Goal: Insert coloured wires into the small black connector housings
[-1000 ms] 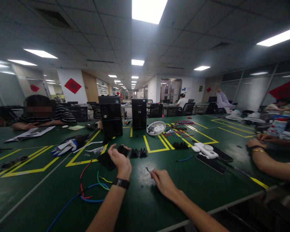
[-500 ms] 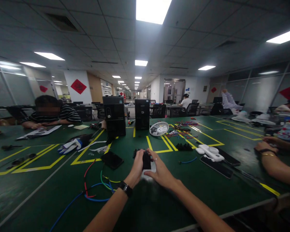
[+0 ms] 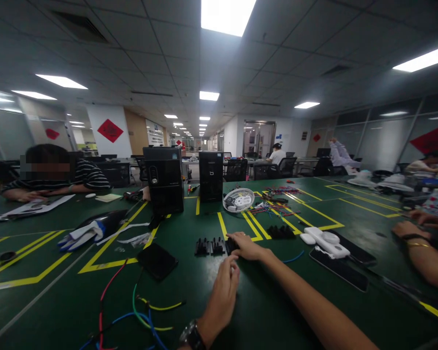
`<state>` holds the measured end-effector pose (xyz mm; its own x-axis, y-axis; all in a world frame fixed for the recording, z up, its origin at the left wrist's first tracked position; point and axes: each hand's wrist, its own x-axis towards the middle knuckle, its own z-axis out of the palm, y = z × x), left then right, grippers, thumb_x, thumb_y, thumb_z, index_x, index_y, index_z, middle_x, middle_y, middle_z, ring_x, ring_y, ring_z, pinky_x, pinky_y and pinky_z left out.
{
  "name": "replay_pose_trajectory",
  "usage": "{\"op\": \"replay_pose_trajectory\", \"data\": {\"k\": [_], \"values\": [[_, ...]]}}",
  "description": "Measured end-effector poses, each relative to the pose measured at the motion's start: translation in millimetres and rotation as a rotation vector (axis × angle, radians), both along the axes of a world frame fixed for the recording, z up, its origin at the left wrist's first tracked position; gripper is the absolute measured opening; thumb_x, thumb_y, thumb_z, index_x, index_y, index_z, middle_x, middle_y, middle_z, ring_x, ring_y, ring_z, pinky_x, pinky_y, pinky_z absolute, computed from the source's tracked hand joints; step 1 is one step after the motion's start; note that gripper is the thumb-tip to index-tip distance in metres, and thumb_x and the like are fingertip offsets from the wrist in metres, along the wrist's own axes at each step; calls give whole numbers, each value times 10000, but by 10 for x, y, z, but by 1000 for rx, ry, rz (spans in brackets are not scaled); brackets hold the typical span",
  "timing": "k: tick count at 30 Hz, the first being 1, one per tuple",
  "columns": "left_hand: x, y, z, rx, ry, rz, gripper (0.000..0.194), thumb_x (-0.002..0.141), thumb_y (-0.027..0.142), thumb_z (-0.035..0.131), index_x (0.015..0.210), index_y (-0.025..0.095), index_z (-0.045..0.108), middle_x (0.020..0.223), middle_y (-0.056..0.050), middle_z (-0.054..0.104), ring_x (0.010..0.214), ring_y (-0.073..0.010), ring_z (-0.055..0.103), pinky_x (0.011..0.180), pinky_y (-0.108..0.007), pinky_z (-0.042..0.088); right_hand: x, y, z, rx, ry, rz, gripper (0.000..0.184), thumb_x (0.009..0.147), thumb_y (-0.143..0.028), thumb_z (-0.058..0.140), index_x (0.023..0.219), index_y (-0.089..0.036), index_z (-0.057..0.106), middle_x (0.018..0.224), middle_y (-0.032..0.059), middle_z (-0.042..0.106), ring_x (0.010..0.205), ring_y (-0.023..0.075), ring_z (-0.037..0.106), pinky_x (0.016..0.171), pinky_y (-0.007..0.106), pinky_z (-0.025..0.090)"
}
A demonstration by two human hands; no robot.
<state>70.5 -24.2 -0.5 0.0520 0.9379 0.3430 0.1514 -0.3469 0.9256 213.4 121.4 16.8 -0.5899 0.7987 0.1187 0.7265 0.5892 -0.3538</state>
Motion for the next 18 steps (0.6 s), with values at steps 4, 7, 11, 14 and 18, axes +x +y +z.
{"op": "replay_pose_trajectory", "data": {"k": [4, 7, 11, 14, 18], "values": [[39, 13, -25, -49, -9, -19, 379, 880, 406, 458, 1195, 215, 550, 1165, -100, 587, 1073, -233, 522, 946, -328, 363, 107, 90, -33, 99, 1, -36, 833, 765, -409, 681, 1465, -225, 269, 1438, 143, 396, 1315, 305, 334, 1040, 422, 269], [38, 29, -56, -95, 36, -58, 380, 867, 420, 476, 1186, 230, 551, 1034, -81, 619, 981, -242, 557, 902, -343, 395, 406, 115, -29, 288, 16, -425, 622, 887, -385, 530, 1441, -199, 318, 1392, 173, 441, 1292, 318, 348, 1033, 475, 238], [34, 14, -71, -72, 87, -95, 355, 864, 423, 482, 1162, 251, 566, 952, -67, 620, 911, -238, 573, 872, -359, 419, 722, 68, -44, 279, 5, -701, 425, 908, -224, 461, 1329, -169, 467, 1232, 195, 553, 1187, 331, 428, 968, 517, 277], [18, -4, -64, -22, 76, -94, 341, 855, 425, 499, 1131, 247, 591, 965, -74, 618, 902, -234, 574, 839, -353, 439, 784, -1, -77, 231, 27, -670, 323, 900, -153, 433, 1186, -180, 581, 1096, 171, 607, 1079, 299, 493, 912, 470, 343], [22, 29, -63, -49, 28, -69, 343, 864, 451, 488, 1114, 230, 570, 903, -56, 603, 840, -207, 585, 792, -341, 464, 777, -105, -39, 213, 108, -580, 182, 835, -183, 561, 990, -169, 655, 1005, 123, 621, 980, 245, 542, 872, 366, 399]]}}
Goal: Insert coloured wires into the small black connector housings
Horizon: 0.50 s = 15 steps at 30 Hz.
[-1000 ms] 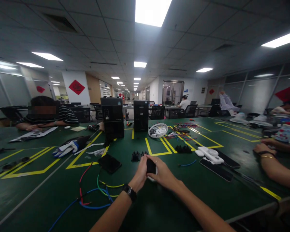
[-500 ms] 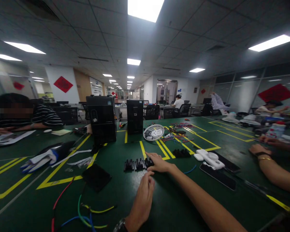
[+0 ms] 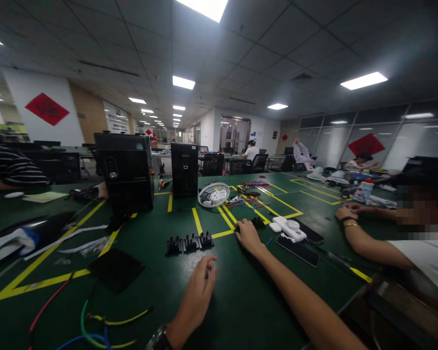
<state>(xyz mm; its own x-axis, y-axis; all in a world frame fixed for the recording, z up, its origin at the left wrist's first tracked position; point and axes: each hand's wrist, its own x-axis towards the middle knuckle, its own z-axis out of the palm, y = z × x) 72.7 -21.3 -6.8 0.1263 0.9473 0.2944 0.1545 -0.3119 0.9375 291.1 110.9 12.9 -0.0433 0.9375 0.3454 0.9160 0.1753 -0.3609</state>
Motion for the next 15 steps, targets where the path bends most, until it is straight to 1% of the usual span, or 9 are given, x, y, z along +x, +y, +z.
{"op": "replay_pose_trajectory", "data": {"k": [2, 4, 6, 8, 9, 10, 12, 14, 15], "values": [[39, 38, 4, -118, -148, 38, 401, 863, 497, 475, 1156, 225, 504, 915, -60, 593, 817, -202, 594, 731, -344, 494, -70, -113, 61, 14, 39, 44, 158, 806, -199, 599, 947, -163, 662, 956, 89, 633, 914, 212, 572, 833, 319, 432], [105, 78, 21, -285, -401, 84, 485, 854, 552, 462, 1224, 244, 406, 987, -79, 590, 832, -207, 613, 685, -358, 524, -232, -311, 123, 42, 111, 109, 178, 811, -221, 599, 971, -166, 655, 942, 61, 645, 879, 184, 594, 804, 288, 458], [178, 109, 46, -412, -655, 76, 519, 852, 581, 447, 1255, 268, 350, 1084, -102, 586, 890, -216, 629, 692, -384, 544, -472, -584, 166, 78, 230, 263, 243, 819, -239, 602, 1052, -178, 634, 987, 49, 653, 910, 172, 605, 823, 277, 469], [230, 126, 63, -475, -805, 55, 483, 859, 576, 441, 1222, 261, 396, 1137, -117, 590, 925, -221, 638, 694, -388, 552, -695, -871, 190, 93, 335, 455, 385, 812, -246, 623, 1191, -203, 576, 1075, 52, 646, 969, 178, 603, 863, 287, 467], [241, 129, 65, -492, -838, 54, 455, 863, 563, 448, 1191, 248, 433, 1139, -121, 599, 918, -221, 642, 680, -382, 554, -763, -992, 197, 94, 364, 516, 452, 819, -247, 618, 1261, -219, 529, 1117, 57, 635, 984, 183, 602, 875, 297, 466], [242, 128, 63, -501, -851, 56, 439, 863, 552, 457, 1171, 239, 458, 1130, -122, 610, 890, -218, 650, 658, -376, 556, -783, -1084, 203, 99, 368, 531, 482, 840, -246, 591, 1310, -234, 483, 1144, 59, 625, 986, 184, 603, 883, 306, 464], [216, 116, 52, -492, -838, 65, 452, 853, 549, 479, 1184, 242, 460, 1088, -119, 637, 778, -204, 663, 588, -360, 551, -668, -1165, 202, 134, 326, 449, 424, 890, -213, 492, 1314, -227, 473, 1140, 68, 619, 965, 180, 605, 895, 316, 454], [170, 98, 45, -451, -814, 38, 494, 845, 568, 479, 1220, 250, 429, 1038, -117, 660, 670, -190, 655, 524, -341, 534, -380, -1130, 172, 170, 192, 297, 362, 893, -148, 421, 1231, -195, 542, 1110, 85, 618, 990, 193, 587, 920, 327, 427], [148, 90, 47, -434, -805, 24, 503, 846, 577, 467, 1226, 249, 418, 1016, -116, 668, 637, -187, 650, 506, -335, 527, -205, -1089, 142, 164, 86, 225, 360, 868, -119, 431, 1194, -177, 572, 1127, 102, 607, 1045, 216, 561, 937, 338, 410]]}}
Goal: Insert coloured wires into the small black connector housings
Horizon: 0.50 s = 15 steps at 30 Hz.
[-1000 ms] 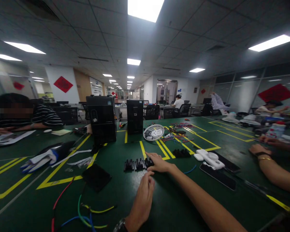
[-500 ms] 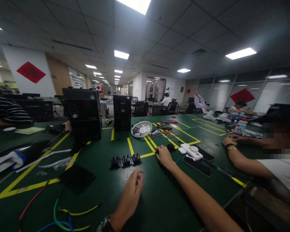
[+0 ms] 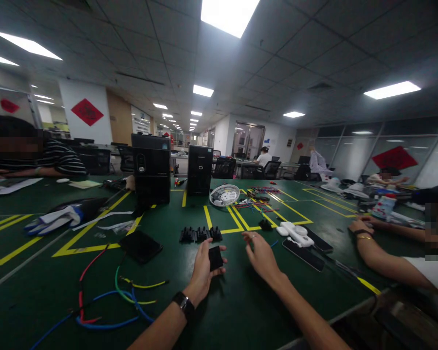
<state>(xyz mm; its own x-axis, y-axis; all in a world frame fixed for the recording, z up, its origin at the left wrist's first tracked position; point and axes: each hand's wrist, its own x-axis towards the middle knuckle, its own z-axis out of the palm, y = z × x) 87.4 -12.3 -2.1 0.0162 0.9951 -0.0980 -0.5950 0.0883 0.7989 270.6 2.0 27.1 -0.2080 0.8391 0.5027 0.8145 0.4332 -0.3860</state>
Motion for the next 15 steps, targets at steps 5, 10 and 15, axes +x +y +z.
{"op": "replay_pose_trajectory", "data": {"k": [5, 10, 15], "values": [[-57, 9, 42, -11, -31, -5, 441, 878, 546, 427, 1175, 219, 429, 981, -120, 682, 624, -189, 652, 524, -359, 543, 607, 142, -212, -140, -339, -229, 242, 884, -217, 479, 1054, -186, 648, 1127, 126, 597, 1056, 272, 539, 840, 359, 413], [-117, 127, 26, -37, -116, 71, 425, 895, 516, 417, 1063, 136, 506, 884, -141, 693, 619, -191, 664, 632, -402, 568, 399, 175, -215, -154, -330, -133, 194, 902, -211, 442, 880, -208, 635, 941, 69, 644, 920, 224, 581, 804, 336, 383], [-191, 223, -3, -61, -149, 132, 367, 903, 437, 438, 973, 102, 570, 842, -144, 701, 626, -184, 670, 674, -378, 562, -299, 209, -50, -251, 147, 230, 199, 925, -295, 397, 878, -182, 554, 695, 9, 591, 640, 156, 552, 618, 249, 390]]}}
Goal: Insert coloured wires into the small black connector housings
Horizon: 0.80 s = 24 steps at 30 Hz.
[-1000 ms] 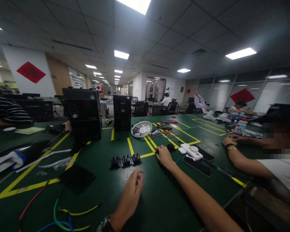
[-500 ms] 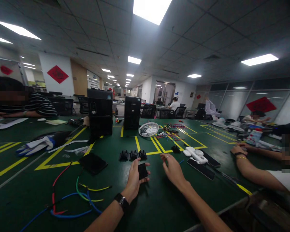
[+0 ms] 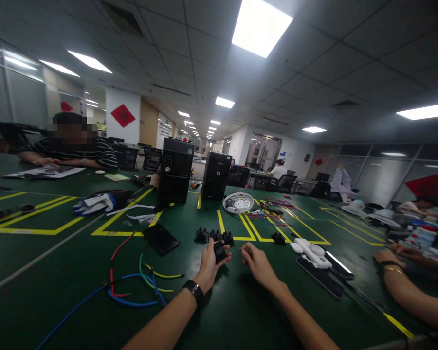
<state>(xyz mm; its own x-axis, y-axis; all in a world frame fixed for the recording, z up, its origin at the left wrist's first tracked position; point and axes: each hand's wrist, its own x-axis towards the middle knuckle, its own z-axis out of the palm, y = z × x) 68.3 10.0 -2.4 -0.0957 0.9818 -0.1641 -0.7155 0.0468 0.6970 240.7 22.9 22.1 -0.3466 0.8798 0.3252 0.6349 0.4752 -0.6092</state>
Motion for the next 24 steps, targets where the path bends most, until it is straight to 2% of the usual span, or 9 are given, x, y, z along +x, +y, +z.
{"op": "replay_pose_trajectory", "data": {"k": [4, 7, 13, 19, 22, 24], "values": [[0, 0, -8, 26, -21, 59, 277, 879, 360, 480, 923, 119, 611, 837, -112, 703, 700, -175, 674, 676, -327, 542, -490, -33, 23, -85, 345, 58, 276, 881, -408, 467, 764, -170, 545, 628, -13, 529, 573, 138, 494, 548, 233, 365], [20, 3, -17, 38, -26, 93, 268, 848, 356, 506, 917, 133, 636, 847, -89, 702, 757, -176, 672, 675, -295, 520, -629, -59, -35, -146, 467, 57, 308, 838, -453, 528, 745, -160, 552, 630, -8, 541, 571, 137, 496, 546, 234, 372], [60, 32, -45, 83, -49, 61, 312, 778, 395, 565, 938, 140, 651, 849, -81, 698, 794, -188, 662, 664, -279, 490, -611, -106, -61, -150, 508, -1, 326, 790, -479, 577, 724, -159, 564, 612, -3, 569, 555, 144, 514, 534, 239, 373], [64, 0, -17, 114, -51, 36, 308, 757, 396, 580, 926, 146, 641, 859, -85, 692, 808, -197, 652, 687, -300, 489, -608, -119, -55, -138, 541, -22, 361, 791, -506, 580, 775, -146, 599, 653, 35, 640, 610, 183, 591, 579, 261, 427], [57, -9, -29, 143, 15, 29, 325, 774, 419, 562, 950, 155, 632, 898, -87, 686, 826, -200, 644, 712, -312, 489, -605, -108, -79, -130, 543, -22, 352, 795, -499, 581, 782, -148, 599, 703, 52, 662, 658, 196, 614, 614, 271, 447], [31, -4, -47, 198, 128, 50, 334, 805, 436, 530, 970, 163, 628, 926, -81, 678, 848, -198, 633, 734, -311, 484, -595, -106, -76, -126, 537, -31, 352, 790, -502, 583, 757, -151, 591, 689, 46, 653, 637, 182, 602, 608, 265, 442]]}}
